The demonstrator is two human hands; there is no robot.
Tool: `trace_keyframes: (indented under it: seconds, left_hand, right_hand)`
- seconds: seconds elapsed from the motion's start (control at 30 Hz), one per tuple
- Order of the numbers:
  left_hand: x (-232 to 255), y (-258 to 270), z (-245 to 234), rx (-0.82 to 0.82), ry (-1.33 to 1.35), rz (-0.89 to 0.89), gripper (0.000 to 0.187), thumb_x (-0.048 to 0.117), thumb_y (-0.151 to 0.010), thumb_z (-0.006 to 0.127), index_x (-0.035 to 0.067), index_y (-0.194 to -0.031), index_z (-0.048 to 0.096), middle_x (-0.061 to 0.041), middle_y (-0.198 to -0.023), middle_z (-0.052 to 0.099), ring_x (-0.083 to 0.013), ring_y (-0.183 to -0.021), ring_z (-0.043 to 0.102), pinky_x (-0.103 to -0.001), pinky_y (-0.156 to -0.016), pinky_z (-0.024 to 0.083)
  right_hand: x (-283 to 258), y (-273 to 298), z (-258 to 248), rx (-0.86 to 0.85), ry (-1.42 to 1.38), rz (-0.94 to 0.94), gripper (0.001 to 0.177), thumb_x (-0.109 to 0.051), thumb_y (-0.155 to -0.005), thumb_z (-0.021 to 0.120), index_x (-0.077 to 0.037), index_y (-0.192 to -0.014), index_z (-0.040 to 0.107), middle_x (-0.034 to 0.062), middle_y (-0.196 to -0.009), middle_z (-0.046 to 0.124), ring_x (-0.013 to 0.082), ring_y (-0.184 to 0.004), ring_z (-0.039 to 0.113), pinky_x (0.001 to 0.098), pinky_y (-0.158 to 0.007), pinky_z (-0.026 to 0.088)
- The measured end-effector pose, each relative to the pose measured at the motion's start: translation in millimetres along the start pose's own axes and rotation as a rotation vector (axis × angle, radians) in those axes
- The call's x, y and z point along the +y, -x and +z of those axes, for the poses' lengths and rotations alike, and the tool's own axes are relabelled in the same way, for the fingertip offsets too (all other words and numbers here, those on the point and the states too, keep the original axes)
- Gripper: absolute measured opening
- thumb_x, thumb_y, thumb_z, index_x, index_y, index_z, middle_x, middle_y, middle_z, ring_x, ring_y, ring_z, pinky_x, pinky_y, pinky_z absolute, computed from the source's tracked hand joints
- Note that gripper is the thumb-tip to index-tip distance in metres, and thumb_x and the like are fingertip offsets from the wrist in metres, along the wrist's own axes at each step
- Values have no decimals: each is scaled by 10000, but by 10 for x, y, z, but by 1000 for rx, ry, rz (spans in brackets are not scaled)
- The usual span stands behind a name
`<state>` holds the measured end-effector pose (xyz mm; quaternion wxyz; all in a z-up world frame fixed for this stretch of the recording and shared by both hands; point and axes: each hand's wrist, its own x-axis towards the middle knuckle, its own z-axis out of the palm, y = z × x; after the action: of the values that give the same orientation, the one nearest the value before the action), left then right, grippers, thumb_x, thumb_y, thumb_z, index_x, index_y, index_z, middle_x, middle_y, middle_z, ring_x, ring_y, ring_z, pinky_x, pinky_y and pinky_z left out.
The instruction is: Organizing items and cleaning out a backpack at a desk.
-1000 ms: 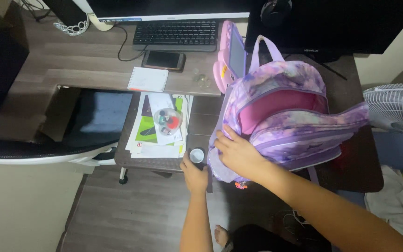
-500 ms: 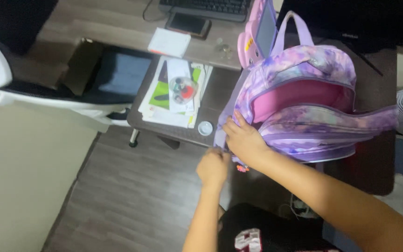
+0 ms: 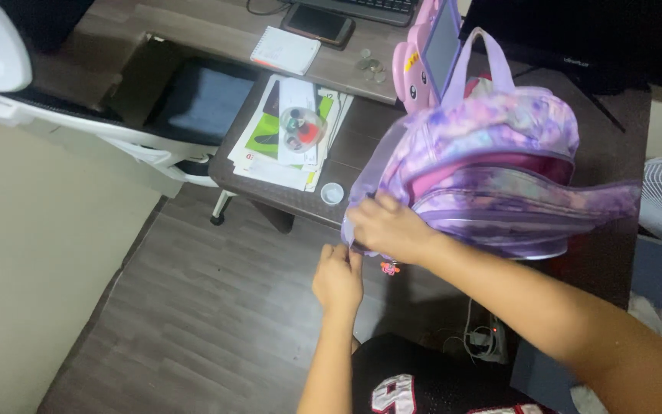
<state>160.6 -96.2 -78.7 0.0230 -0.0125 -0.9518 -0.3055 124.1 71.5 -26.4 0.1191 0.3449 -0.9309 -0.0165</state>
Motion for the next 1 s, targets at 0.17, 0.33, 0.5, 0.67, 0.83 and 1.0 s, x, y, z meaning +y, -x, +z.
trace_keyframes:
  seconds: [0.17, 0.33, 0.5, 0.67, 0.83, 1.0]
  left_hand:
    - [85, 30, -57, -12, 116, -28, 248, 299, -930, 624, 69, -873, 697, -110, -1011, 611, -365, -882, 647, -493, -729, 508]
    - [139, 95, -71, 33, 211, -27, 229, 250, -910, 639, 41, -848, 711, -136, -1092, 548, -354, -914, 632, -470, -753, 510]
    - [214, 58, -219, 9, 130, -38, 203, 261, -825, 690, 64, -823, 738, -134, -1136, 561, -356, -967, 629, -474, -782, 513]
    - [197, 16, -176, 19, 93, 21, 206, 273, -837, 687, 90, -899, 760, -142, -1204, 556, -368, -1006, 625, -492, -783, 509]
    - [47, -111, 267, -66, 142, -18, 230, 284, -900, 647, 82, -926, 754, -159, -1300, 550, -366, -1034, 635, -483, -826, 510]
    - [-320, -303, 999, 6, 647, 216, 293, 209, -994, 662, -11, -834, 770, -259, -1204, 679, -336, -1254, 573, -399, -987, 453]
  right_hand:
    - [-4, 1, 256, -273, -47, -197, 148, -211, -829, 664, -120, -866, 775, 75, -923, 718, 272, -947, 694, 414, -822, 514]
    - [48, -133, 407, -608, -186, -76, 171, -212, -835, 662, -134, -910, 795, 113, -900, 745, 323, -862, 727, 470, -745, 559]
    - [120, -225, 165, -586, -203, -43, 200, -227, -861, 637, -159, -998, 767, 134, -920, 730, 354, -861, 717, 500, -730, 562]
    - [260, -72, 40, -358, -232, -59, 185, -176, -877, 604, -102, -1022, 692, 137, -878, 720, 345, -816, 727, 479, -687, 570]
    - [354, 14, -267, -150, -307, 103, 131, -118, -870, 592, -69, -970, 662, 132, -869, 714, 337, -826, 725, 458, -686, 566]
    - [330, 101, -588, 99, -411, 281, 207, -72, -845, 594, -12, -1042, 610, 174, -937, 693, 390, -908, 686, 487, -722, 538]
